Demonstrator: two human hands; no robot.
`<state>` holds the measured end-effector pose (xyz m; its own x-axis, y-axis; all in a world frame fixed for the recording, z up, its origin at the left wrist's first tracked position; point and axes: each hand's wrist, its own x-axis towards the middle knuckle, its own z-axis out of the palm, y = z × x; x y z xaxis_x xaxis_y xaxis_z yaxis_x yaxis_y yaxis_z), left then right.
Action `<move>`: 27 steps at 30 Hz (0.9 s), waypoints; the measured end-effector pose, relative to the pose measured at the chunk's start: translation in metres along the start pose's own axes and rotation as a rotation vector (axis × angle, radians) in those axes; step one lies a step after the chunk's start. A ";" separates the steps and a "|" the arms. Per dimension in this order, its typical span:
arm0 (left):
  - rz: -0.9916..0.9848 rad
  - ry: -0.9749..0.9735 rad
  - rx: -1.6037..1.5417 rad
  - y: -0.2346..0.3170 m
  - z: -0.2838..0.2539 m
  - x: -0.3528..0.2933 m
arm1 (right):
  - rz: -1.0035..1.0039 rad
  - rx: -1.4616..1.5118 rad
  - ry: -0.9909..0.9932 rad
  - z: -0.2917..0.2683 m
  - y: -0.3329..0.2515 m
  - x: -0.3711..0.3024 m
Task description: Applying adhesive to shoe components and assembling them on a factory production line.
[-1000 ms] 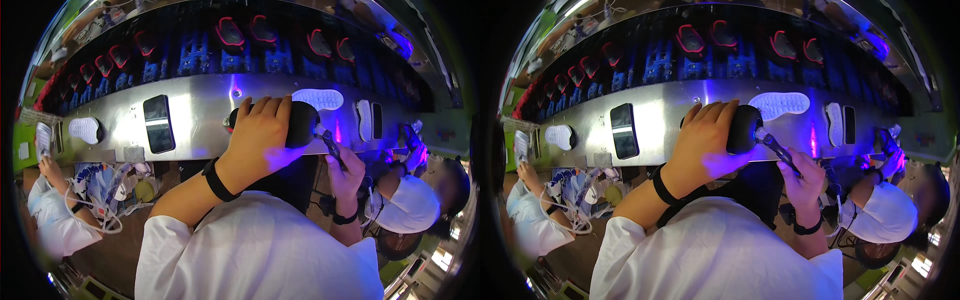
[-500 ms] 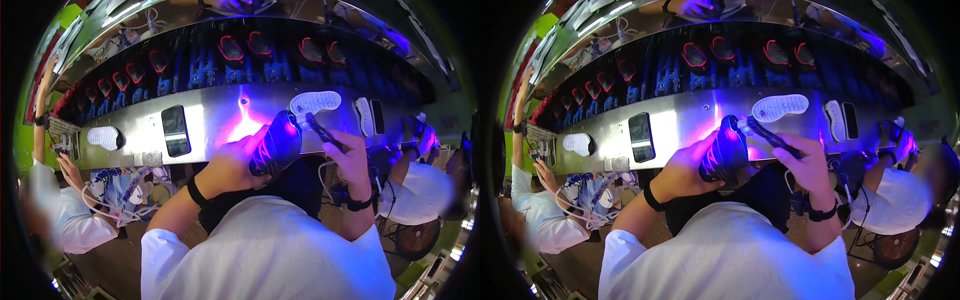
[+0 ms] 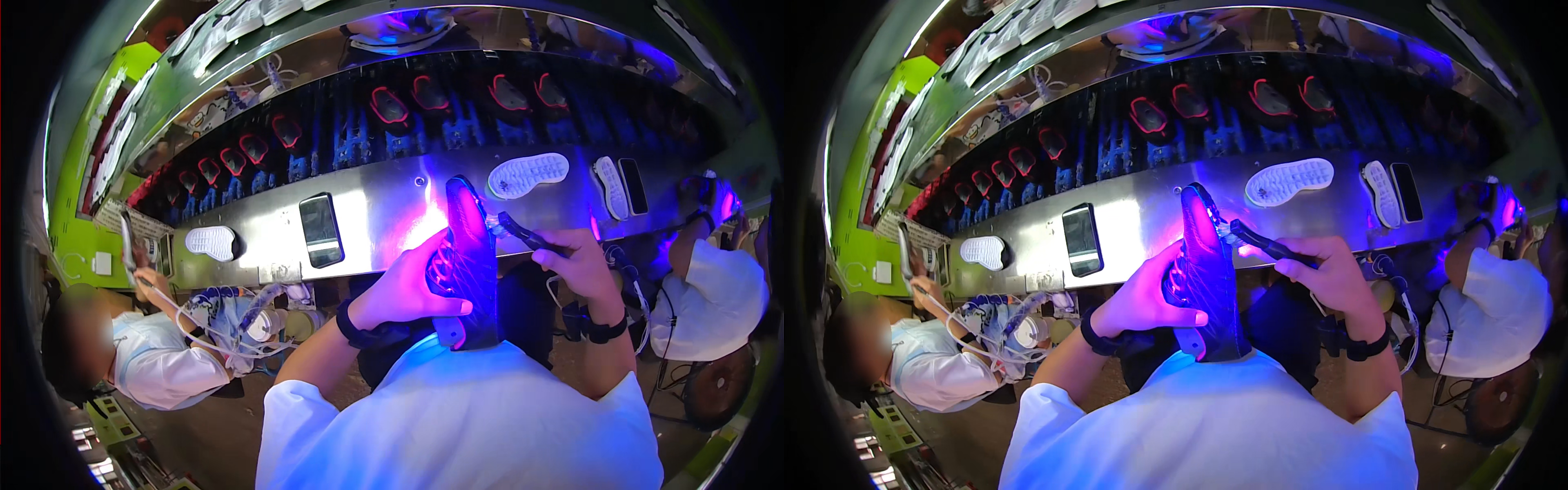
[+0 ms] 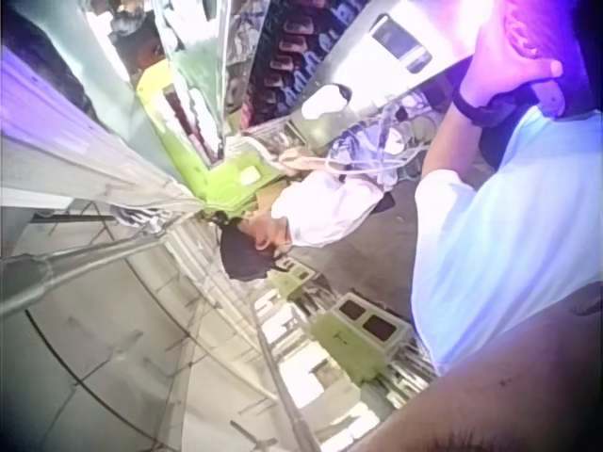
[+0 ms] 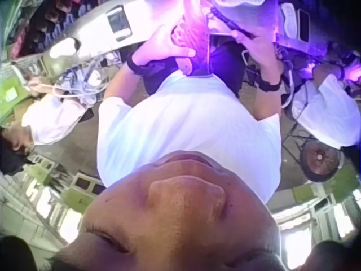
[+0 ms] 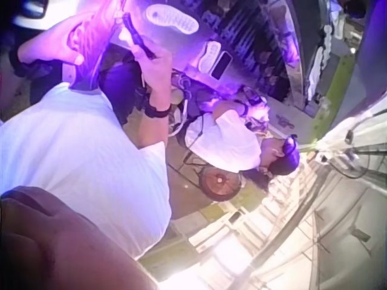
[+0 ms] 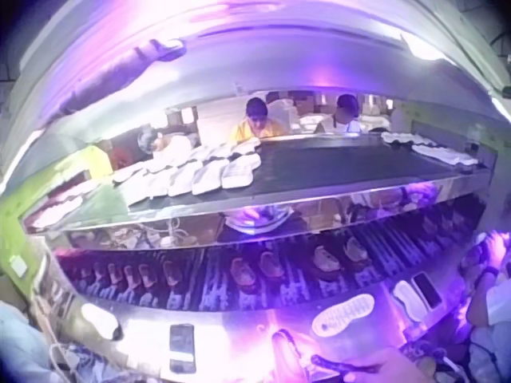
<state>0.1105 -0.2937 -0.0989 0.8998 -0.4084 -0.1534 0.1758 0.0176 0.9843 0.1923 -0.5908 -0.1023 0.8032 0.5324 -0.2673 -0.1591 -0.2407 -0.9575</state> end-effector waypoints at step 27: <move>-0.281 0.274 -0.408 -0.011 0.001 0.022 | 0.130 -0.165 -0.088 -0.010 0.017 -0.049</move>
<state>0.1286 -0.3036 -0.1127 0.8572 -0.1973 -0.4756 0.5149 0.3159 0.7969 0.1559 -0.6290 -0.1045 0.7278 0.5553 -0.4024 -0.1559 -0.4375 -0.8856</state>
